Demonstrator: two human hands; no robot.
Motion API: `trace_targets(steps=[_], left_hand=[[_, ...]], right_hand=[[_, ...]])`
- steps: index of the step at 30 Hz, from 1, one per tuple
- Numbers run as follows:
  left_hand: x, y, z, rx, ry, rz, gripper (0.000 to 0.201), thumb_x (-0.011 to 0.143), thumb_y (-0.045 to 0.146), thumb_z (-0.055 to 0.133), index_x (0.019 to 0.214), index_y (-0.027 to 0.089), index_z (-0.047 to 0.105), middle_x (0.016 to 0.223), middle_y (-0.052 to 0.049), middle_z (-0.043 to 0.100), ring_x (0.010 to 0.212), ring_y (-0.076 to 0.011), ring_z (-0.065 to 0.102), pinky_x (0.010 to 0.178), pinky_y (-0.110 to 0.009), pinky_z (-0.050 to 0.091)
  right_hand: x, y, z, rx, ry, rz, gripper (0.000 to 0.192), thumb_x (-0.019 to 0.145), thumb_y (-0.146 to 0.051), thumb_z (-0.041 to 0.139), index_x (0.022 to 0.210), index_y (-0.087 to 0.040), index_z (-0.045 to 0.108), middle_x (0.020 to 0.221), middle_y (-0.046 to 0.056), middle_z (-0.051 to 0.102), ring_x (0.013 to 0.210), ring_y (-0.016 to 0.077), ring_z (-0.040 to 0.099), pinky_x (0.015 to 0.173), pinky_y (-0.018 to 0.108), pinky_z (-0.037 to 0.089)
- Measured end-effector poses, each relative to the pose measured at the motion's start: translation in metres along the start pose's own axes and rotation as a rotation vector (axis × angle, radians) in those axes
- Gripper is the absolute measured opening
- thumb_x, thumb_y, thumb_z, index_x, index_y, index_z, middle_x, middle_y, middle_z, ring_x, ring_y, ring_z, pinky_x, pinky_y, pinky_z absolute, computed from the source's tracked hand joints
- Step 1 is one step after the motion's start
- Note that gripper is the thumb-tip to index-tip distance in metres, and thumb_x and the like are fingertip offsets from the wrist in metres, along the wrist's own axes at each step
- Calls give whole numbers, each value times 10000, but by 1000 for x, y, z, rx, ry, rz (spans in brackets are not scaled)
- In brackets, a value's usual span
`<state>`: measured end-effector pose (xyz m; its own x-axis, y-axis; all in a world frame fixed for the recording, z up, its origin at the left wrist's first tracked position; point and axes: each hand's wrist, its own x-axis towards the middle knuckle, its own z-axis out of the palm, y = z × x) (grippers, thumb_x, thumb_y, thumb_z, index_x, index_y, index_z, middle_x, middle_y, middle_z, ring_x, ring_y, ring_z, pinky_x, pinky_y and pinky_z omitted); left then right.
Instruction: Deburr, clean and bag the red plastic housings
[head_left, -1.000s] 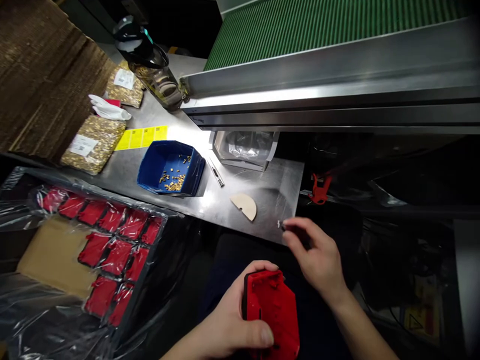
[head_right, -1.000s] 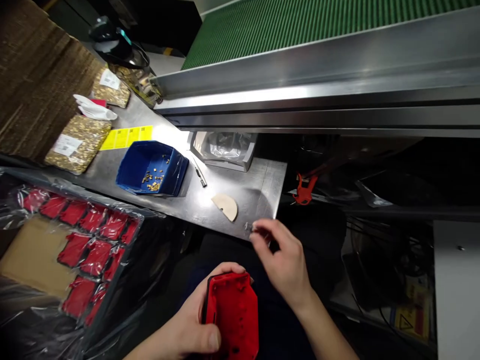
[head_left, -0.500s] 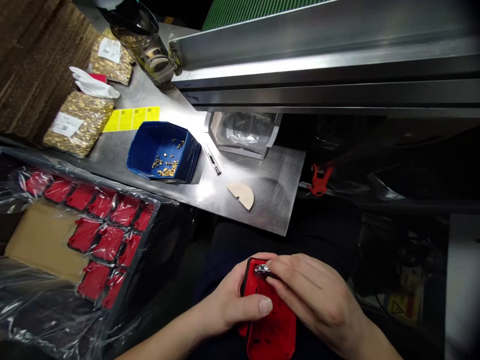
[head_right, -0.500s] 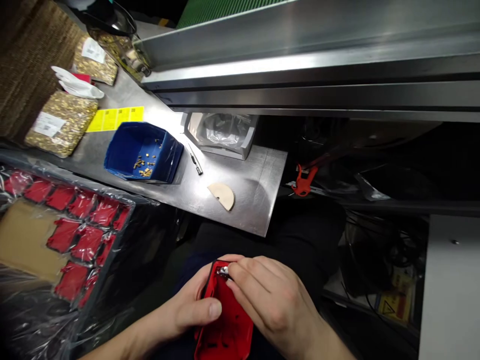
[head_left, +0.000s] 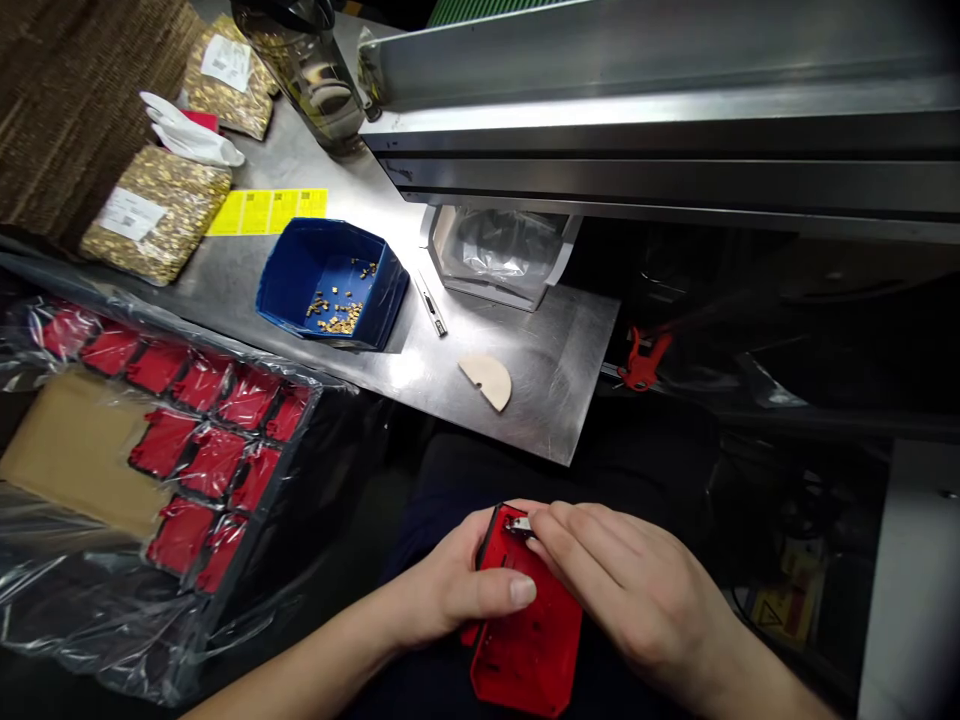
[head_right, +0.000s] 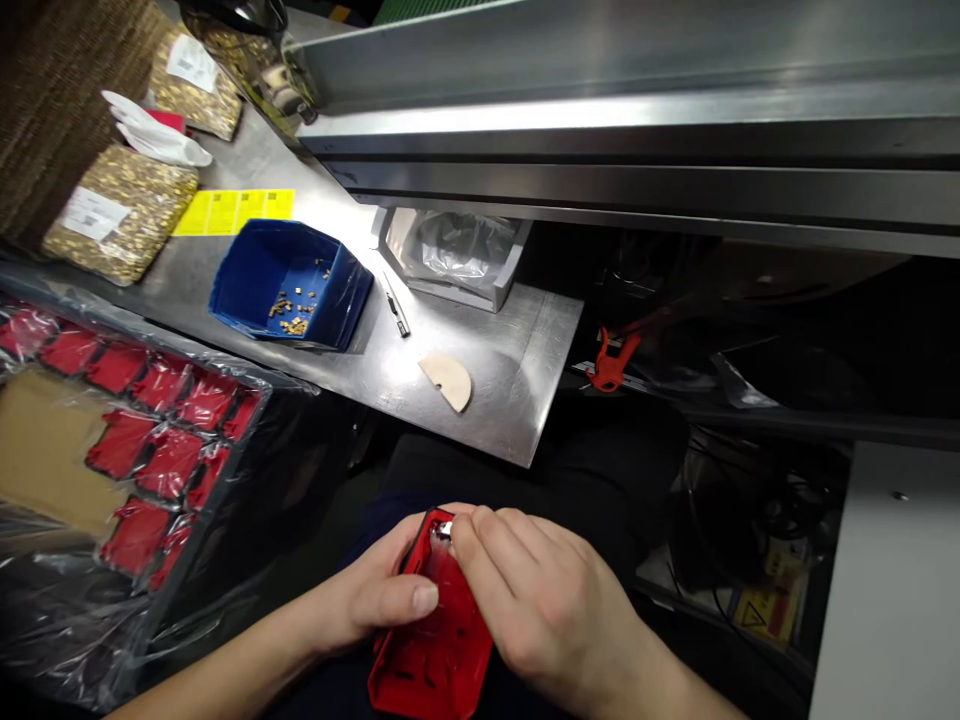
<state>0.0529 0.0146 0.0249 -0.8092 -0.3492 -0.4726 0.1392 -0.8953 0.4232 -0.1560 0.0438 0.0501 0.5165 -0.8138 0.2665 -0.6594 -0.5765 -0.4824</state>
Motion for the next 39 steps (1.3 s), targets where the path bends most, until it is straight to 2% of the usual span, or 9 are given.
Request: trace_targets(steps=[7,12,15,23,26,29,32,34,39], left_hand=[[0,-4,-3,-63,-2,-26,575,786,506,832,1183,130,653,927,-38,608,769,-125,555,742,-235,451],[-5,-8,-3,-77,89,-67,749,766,484,852,1383,168,571,1254,-162,695,1081,-284,684,937,-382,511],[-7,-9,-3,-79,75,-54,740,757,482,859,1366,173,572,1294,-177,685,1112,-295,685,949,-399,509],[-10,-5,5,42,61,14,866,762,557,866,1440,272,408,1142,-75,647,973,-210,638,861,-339,482],[-14,-2,11,170,84,55,881,817,614,796,1486,301,316,1141,-66,601,940,-198,603,833,-330,458],[-12,-1,15,260,187,96,671,911,631,674,1397,270,383,1077,-45,572,888,-178,559,800,-312,436],[-2,-2,15,285,405,114,498,976,627,567,1285,252,457,1006,-11,555,851,-165,521,792,-300,427],[8,-3,12,317,547,117,440,1018,630,464,1239,251,507,967,3,567,844,-172,516,807,-306,427],[25,4,6,435,636,178,413,1052,557,411,1145,238,657,1176,-36,677,1077,-248,590,988,-350,429]], right_hand=[[2,15,0,127,-7,-5,264,996,-96,573,1250,-73,641,984,135,786,875,239,753,742,348,630],[-4,65,33,241,242,598,183,1016,-332,607,1147,-236,692,1016,54,774,845,197,741,762,307,606],[1,96,66,167,236,838,301,999,-469,594,1142,-221,689,945,47,762,770,190,717,714,294,584],[35,135,117,-56,170,858,342,968,-432,576,1215,-221,684,1176,140,645,1137,347,576,995,500,449],[29,119,94,35,210,861,446,930,-465,646,1293,-206,627,1248,158,600,1143,343,577,976,488,480],[9,75,52,401,255,821,257,1009,-461,558,1081,-239,666,1052,78,652,937,234,643,821,345,538],[-11,21,21,728,-4,543,394,1031,-580,465,962,-252,672,921,41,674,830,199,655,725,293,546],[-18,-5,20,635,-79,382,405,1005,-604,506,964,-236,669,912,43,699,807,202,663,708,302,543],[-26,-23,48,417,83,254,247,1046,-221,473,865,-197,639,766,27,690,729,177,655,663,309,476]])
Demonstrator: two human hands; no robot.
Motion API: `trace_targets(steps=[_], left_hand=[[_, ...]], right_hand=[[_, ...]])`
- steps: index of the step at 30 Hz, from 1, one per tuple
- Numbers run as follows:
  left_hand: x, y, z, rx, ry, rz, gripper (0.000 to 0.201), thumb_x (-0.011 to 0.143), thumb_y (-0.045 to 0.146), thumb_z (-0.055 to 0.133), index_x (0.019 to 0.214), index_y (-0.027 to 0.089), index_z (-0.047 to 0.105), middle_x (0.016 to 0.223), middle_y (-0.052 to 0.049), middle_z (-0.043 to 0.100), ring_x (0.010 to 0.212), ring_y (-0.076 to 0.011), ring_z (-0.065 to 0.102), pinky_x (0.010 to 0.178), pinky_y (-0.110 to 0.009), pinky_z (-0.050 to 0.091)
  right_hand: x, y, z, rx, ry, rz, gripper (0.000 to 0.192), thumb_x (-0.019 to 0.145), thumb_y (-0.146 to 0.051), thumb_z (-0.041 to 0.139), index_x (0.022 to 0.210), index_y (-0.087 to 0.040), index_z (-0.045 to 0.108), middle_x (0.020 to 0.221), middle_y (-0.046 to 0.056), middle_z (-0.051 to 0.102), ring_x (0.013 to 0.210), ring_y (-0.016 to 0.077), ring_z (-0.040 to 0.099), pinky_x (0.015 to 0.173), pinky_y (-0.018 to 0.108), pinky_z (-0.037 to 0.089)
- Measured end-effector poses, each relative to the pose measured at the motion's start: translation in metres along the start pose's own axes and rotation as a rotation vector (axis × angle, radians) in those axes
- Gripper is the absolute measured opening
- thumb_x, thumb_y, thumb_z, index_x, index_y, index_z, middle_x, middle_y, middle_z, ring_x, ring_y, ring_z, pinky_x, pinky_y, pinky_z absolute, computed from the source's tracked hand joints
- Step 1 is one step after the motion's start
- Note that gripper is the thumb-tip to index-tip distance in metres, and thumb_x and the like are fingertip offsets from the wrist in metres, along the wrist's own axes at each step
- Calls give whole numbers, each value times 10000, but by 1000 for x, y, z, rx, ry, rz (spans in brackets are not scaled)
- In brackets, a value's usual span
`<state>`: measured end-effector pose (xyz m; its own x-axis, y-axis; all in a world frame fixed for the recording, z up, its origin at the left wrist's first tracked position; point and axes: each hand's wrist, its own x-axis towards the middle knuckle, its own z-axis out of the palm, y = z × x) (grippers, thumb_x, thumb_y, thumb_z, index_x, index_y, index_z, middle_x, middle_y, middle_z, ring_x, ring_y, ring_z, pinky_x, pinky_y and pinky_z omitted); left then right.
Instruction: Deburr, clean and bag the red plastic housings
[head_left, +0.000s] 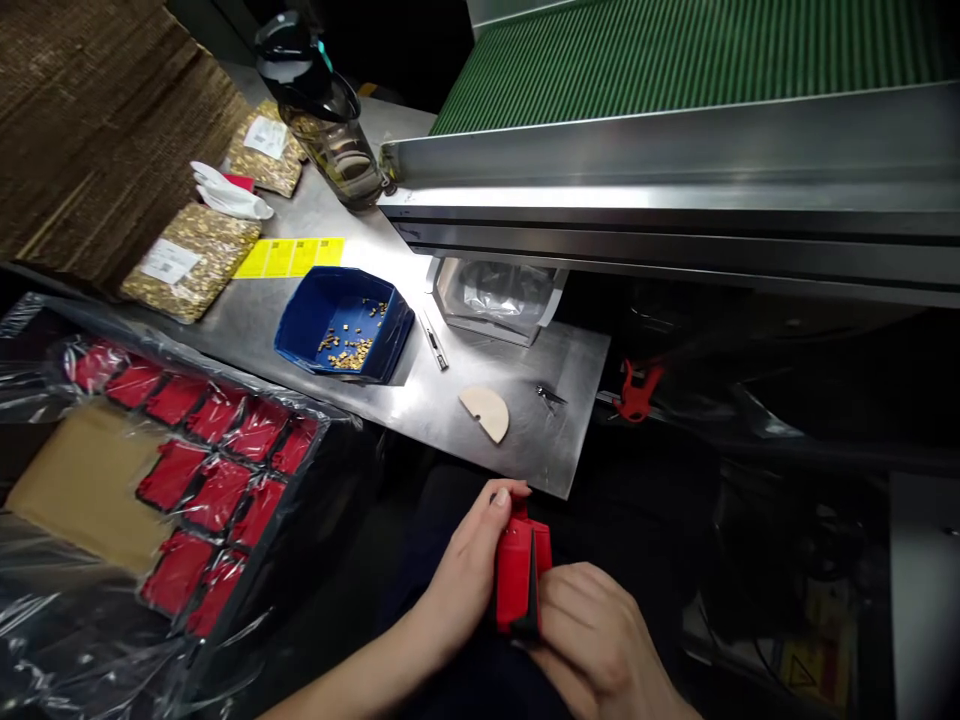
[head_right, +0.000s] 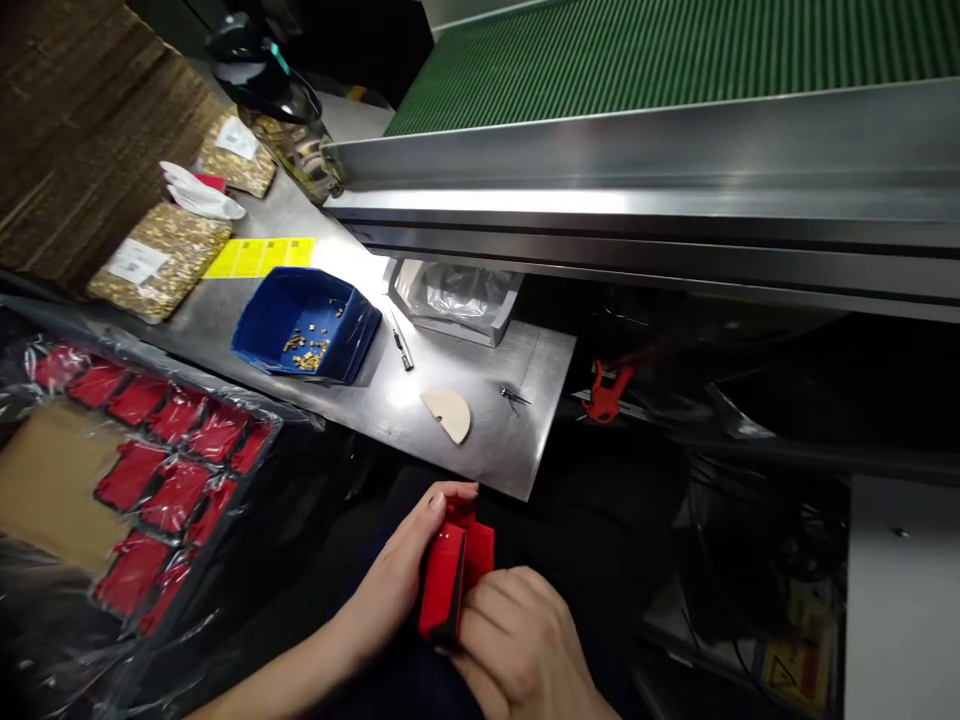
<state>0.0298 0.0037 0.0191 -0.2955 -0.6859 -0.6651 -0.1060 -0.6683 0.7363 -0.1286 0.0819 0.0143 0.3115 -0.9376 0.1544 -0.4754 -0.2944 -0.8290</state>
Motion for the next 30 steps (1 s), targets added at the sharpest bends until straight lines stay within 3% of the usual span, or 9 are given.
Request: trace_targets(steps=[3,7,11,15,17,23,26,28,30], left_hand=[[6,7,-2,49,-6,91,364,1026,459,489,1002,201,745,1321,-71,695,1260,-311,572,1131,-396,363],[6,10,-4,32,-13,134,364,1003,411,529,918,181,798,1218,-99,763,1175,-328,656,1101,-439,424],[-1,5,-4,-51,-104,184,419,1050,466,483,1151,210,799,1346,-90,717,1339,-322,576,1202,-450,342],[-10,4,-5,-377,-195,69,690,1092,553,191,1327,169,714,1458,-119,638,1466,-322,453,1262,-487,249],[-14,6,-7,-484,-218,14,710,1093,541,176,1331,133,707,1454,-145,636,1449,-337,473,1256,-503,256],[-19,9,-16,-466,-295,74,476,1030,370,437,1367,139,683,1450,-150,639,1423,-352,493,1208,-469,309],[-18,8,-20,-412,-351,86,509,936,344,554,1410,186,651,1496,-127,604,1404,-362,505,1145,-437,374],[-16,8,-20,-325,-362,96,461,896,326,591,1315,191,727,1472,-115,625,1344,-357,546,1091,-408,413],[-13,8,-18,-241,-318,112,349,892,284,566,1095,171,826,1327,-118,716,1237,-334,604,1026,-384,445]], right_hand=[[-3,5,2,65,7,32,231,1043,-235,489,888,-202,656,731,9,686,695,155,646,652,304,448],[-8,4,-3,113,-30,56,220,1048,-299,525,903,-211,666,707,-16,686,662,139,642,661,313,430],[-14,7,-8,73,-19,-44,303,1055,-219,419,854,-203,645,713,-3,689,683,145,651,660,327,433],[-16,9,-10,-21,17,-205,365,1061,-143,355,845,-194,645,755,3,726,755,140,686,644,323,428],[-17,8,-9,-42,34,-215,346,1069,-137,378,879,-194,661,787,-5,750,786,132,697,643,318,428],[-18,6,-8,-38,48,-237,338,1080,-152,394,883,-174,667,825,11,769,827,133,699,659,315,424],[-17,7,-7,-34,45,-240,342,1074,-134,379,878,-166,658,818,15,761,807,133,689,649,314,410],[-17,8,-5,-41,44,-242,345,1057,-111,372,857,-172,646,785,11,746,773,132,677,644,313,407],[-19,9,-4,-44,39,-240,330,1019,-75,385,829,-184,632,730,0,716,733,131,662,643,312,410]])
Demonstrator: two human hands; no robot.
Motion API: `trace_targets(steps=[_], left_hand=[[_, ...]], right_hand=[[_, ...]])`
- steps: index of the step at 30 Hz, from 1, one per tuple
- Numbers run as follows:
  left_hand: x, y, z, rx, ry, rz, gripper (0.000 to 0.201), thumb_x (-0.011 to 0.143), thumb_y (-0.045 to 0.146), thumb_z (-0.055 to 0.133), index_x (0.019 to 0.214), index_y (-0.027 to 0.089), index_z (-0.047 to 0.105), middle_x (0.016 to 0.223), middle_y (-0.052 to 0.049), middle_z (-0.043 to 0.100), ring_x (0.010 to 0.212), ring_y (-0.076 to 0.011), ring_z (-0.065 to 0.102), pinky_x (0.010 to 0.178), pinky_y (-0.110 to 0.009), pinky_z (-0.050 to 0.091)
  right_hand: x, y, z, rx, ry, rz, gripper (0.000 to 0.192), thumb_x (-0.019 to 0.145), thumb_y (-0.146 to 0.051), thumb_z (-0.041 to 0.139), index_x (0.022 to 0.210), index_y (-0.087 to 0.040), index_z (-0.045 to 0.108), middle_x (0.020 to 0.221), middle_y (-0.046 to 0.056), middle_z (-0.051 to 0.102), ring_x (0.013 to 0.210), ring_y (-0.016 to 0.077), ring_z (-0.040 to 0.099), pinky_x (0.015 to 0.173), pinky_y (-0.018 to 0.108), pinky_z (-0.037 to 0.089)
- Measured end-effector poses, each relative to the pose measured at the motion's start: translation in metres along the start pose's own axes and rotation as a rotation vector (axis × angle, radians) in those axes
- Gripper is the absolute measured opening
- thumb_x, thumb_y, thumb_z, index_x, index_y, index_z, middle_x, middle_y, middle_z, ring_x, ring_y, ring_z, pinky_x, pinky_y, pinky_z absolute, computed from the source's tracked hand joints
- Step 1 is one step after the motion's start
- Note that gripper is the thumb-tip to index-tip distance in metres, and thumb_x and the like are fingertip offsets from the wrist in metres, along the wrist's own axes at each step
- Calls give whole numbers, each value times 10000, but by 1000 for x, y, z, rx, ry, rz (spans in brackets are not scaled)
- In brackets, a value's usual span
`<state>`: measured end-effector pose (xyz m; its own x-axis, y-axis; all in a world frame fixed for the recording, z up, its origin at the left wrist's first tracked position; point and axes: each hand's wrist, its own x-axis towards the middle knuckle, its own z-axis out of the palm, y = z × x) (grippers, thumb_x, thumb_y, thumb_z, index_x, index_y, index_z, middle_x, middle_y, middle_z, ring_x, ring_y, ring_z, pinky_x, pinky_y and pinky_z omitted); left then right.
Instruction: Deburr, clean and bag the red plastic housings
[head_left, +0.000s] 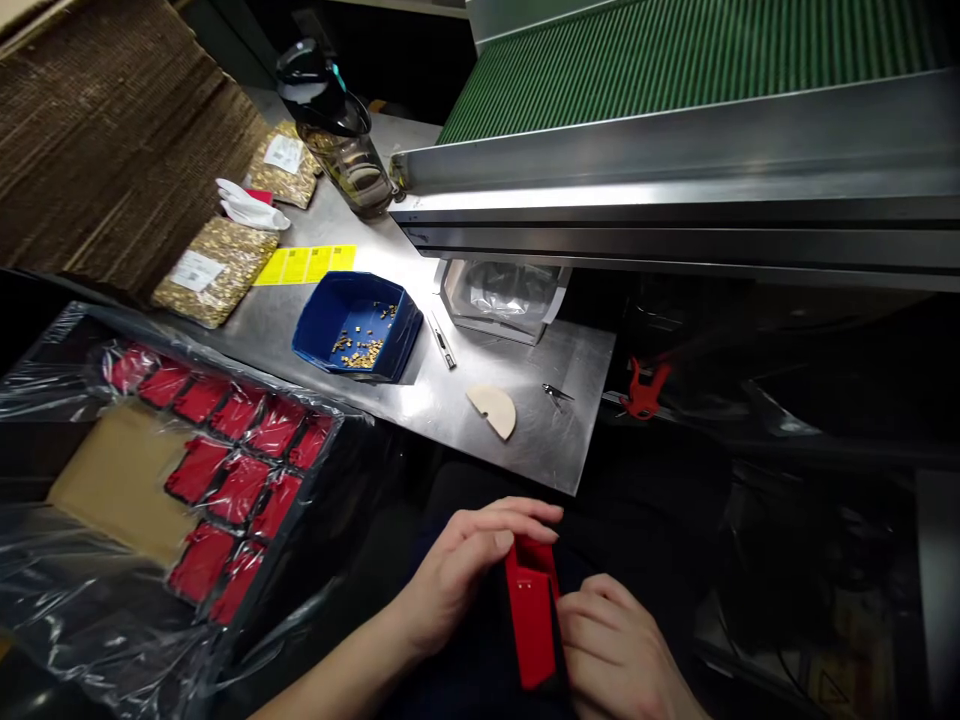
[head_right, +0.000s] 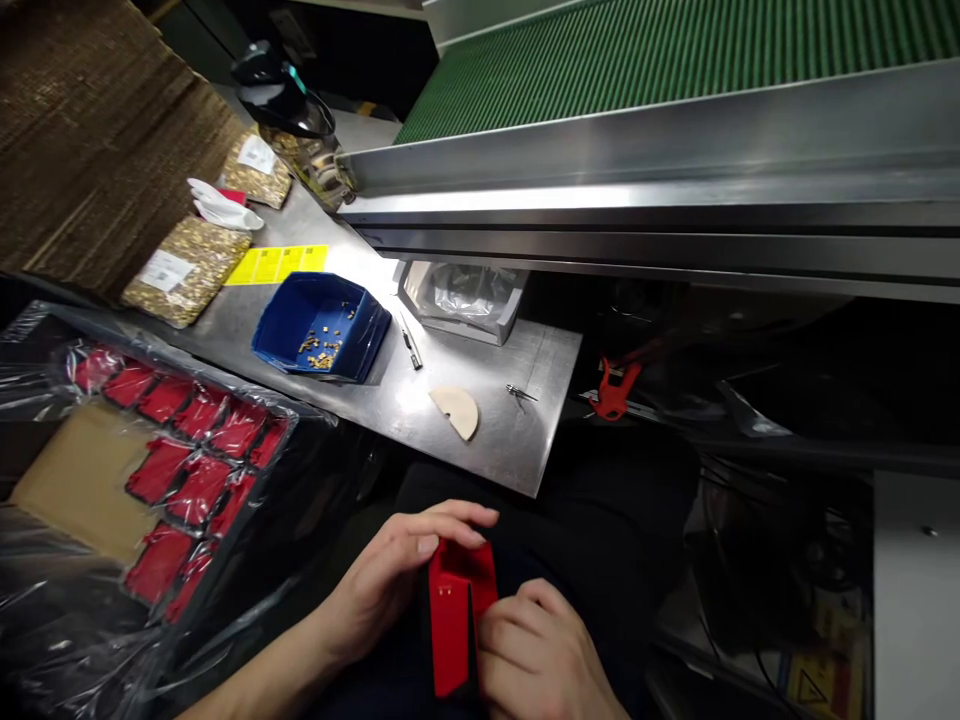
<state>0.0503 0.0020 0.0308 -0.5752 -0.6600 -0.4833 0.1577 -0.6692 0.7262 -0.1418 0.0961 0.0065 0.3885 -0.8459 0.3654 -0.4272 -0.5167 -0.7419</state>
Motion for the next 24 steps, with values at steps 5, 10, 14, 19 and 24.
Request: trace_targets(steps=[5,10,14,19,24], left_hand=[[12,-9,-1,-21,140,-166,358,966,321,530,934,146,839,1093,-132,791,1054,-299,670,960,-388,469],[18,-23,-11,-20,170,-283,501,1036,525,462,1105,154,791,1167,-135,764,1019,-268,664,931,-376,465],[13,-25,-11,29,120,-144,378,997,475,604,1299,266,690,1370,-67,682,1260,-271,582,1055,-360,422],[9,-23,-7,120,104,-91,378,952,410,696,1315,311,669,1378,-30,668,1248,-247,588,1052,-323,439],[12,-28,-8,130,120,-119,348,966,406,674,1298,304,692,1334,-38,699,1166,-235,624,1001,-321,467]], right_hand=[[-6,0,0,122,-98,115,222,987,-96,482,890,-197,653,719,3,693,704,147,652,667,318,436],[-13,4,5,334,-93,441,159,1018,-308,601,924,-217,691,769,18,711,710,164,646,673,303,459],[-15,5,8,393,-60,548,249,1020,-381,602,847,-216,673,803,20,721,744,165,654,699,286,470],[-14,3,7,370,-52,518,183,1003,-369,637,899,-228,687,793,-10,714,725,142,641,699,264,460],[-16,1,8,373,-70,549,202,1011,-382,616,938,-219,713,797,11,714,725,161,638,697,285,450]])
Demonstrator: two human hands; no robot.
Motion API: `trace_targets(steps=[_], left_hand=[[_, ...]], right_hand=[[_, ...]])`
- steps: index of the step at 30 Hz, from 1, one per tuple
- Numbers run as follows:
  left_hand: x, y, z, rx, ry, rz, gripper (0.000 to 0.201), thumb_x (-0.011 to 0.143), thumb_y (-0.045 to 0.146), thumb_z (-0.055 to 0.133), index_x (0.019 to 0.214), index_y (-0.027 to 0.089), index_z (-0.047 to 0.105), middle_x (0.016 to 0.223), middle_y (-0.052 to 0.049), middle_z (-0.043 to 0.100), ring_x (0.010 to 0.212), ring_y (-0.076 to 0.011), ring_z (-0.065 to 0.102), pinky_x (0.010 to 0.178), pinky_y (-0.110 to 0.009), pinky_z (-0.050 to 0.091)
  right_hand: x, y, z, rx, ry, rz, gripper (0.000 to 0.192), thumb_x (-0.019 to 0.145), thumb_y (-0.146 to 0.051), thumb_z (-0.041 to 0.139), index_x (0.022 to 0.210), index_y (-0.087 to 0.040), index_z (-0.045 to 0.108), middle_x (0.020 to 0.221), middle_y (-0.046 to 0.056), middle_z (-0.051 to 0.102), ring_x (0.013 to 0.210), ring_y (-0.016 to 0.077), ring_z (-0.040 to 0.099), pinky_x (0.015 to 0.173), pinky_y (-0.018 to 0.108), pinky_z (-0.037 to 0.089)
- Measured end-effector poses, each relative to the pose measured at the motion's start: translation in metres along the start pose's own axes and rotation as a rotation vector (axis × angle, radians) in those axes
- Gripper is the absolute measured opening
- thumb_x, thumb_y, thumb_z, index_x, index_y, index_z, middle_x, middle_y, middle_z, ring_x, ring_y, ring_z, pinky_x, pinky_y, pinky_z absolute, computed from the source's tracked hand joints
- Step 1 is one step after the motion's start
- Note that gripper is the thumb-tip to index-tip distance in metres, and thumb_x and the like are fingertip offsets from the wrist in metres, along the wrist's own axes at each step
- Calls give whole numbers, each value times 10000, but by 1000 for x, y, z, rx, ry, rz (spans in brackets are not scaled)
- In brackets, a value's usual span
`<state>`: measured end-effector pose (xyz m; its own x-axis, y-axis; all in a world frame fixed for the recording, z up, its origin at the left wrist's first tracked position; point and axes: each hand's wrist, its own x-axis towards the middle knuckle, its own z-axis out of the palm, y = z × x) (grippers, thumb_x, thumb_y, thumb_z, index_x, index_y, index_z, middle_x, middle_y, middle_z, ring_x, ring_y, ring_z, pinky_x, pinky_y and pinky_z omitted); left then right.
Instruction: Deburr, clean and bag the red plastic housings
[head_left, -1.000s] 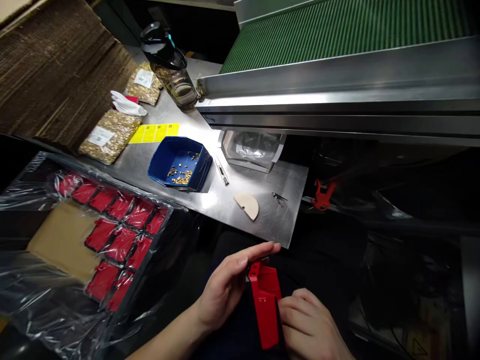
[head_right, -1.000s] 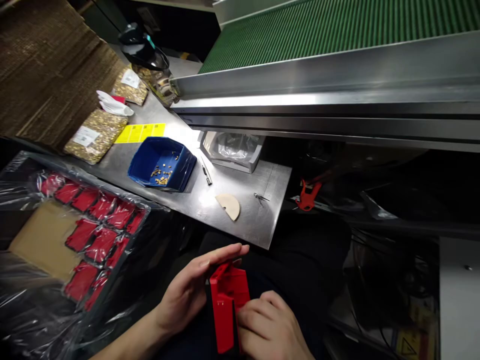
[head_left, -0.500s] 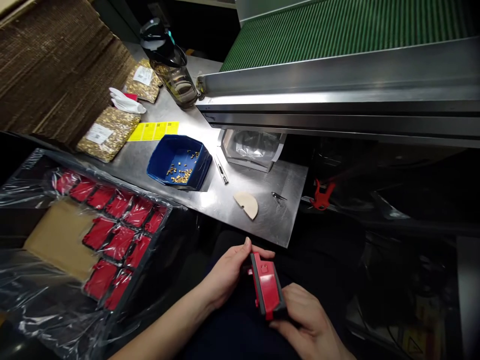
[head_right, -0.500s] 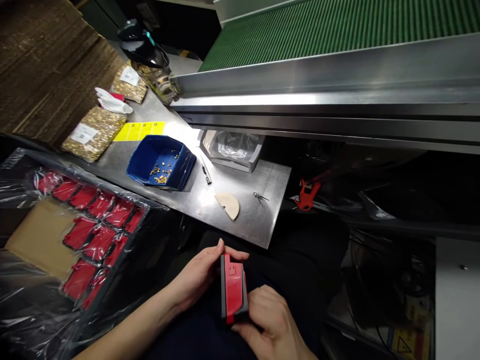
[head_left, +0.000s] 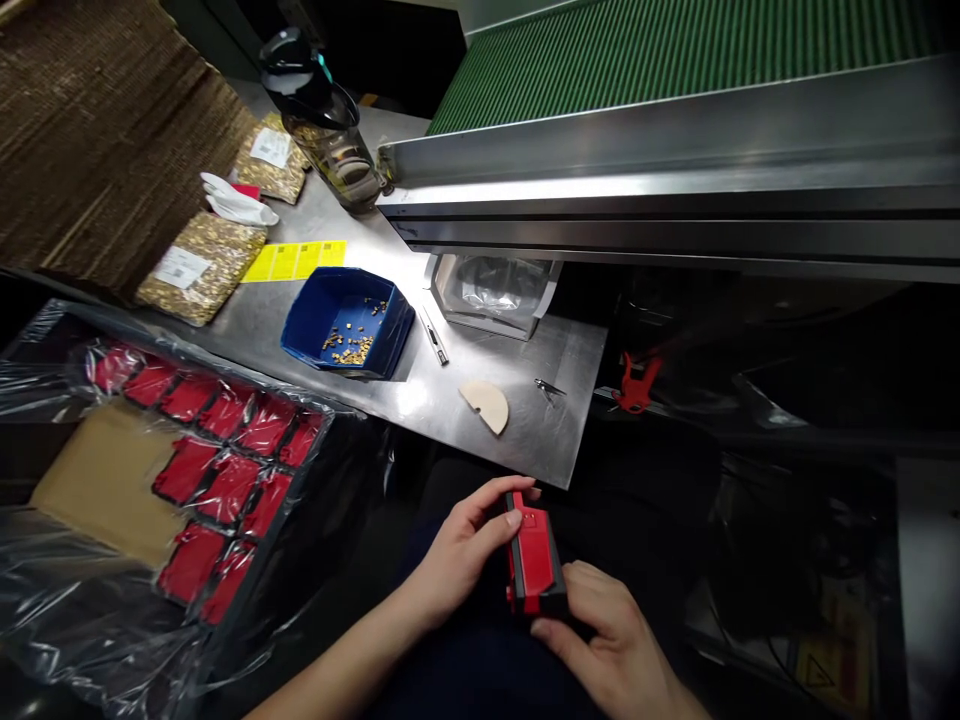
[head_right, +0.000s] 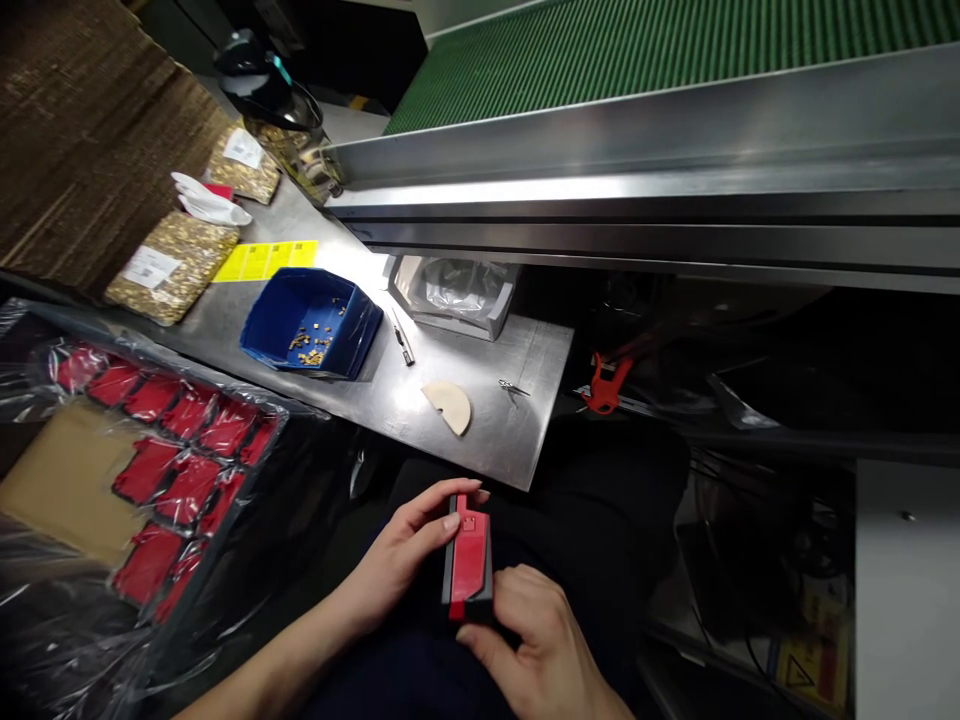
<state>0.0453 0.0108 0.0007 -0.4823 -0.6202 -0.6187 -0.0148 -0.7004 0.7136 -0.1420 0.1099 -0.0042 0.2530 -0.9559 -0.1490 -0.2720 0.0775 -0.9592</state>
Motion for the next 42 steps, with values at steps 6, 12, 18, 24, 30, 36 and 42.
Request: trace_targets(steps=[6,12,18,24,30,36,42], left_hand=[[9,-12,-5,77,25,41,282,986,395,647,1221,291,762,1342,-57,710,1271,-275,608,1097,-382,445],[4,-13,-11,228,-55,185,373,1016,493,564,1286,304,739,1607,-75,464,1449,-329,455,1214,-472,332],[-6,-8,-9,230,-182,240,370,878,460,776,1211,298,782,1676,-65,348,1431,-375,465,1199,-481,358],[5,-12,1,198,-79,184,249,982,408,649,1069,268,835,1435,-86,656,1335,-343,581,1166,-475,404],[7,-13,0,141,-94,131,478,1071,492,411,1178,234,798,1521,-92,582,1377,-337,550,1182,-477,394],[8,-11,-2,119,-108,132,267,934,384,714,1144,246,806,1449,-93,632,1365,-331,545,1169,-434,399],[23,-16,3,-133,123,-124,367,977,487,615,1168,220,779,1233,-93,729,1069,-267,666,836,-334,540]], right_hand=[[2,-7,0,110,-28,154,177,993,-351,636,909,-223,725,836,7,728,776,164,665,736,264,477],[7,-8,-1,218,-3,260,206,991,-366,629,909,-230,761,901,27,753,838,189,699,778,263,518],[16,-10,0,287,27,297,207,977,-382,648,943,-240,796,934,38,775,862,209,711,816,282,545],[18,-8,2,247,50,379,303,976,-438,635,830,-212,772,817,22,761,768,190,685,734,266,498],[18,-7,3,290,75,436,268,963,-438,651,903,-219,795,880,23,788,829,209,707,769,277,503],[25,-4,0,308,66,473,347,972,-493,630,1059,-199,792,869,44,781,833,231,713,779,308,540],[32,8,2,277,26,387,511,886,-458,750,1336,-244,637,1245,76,718,1177,290,656,1033,401,513]])
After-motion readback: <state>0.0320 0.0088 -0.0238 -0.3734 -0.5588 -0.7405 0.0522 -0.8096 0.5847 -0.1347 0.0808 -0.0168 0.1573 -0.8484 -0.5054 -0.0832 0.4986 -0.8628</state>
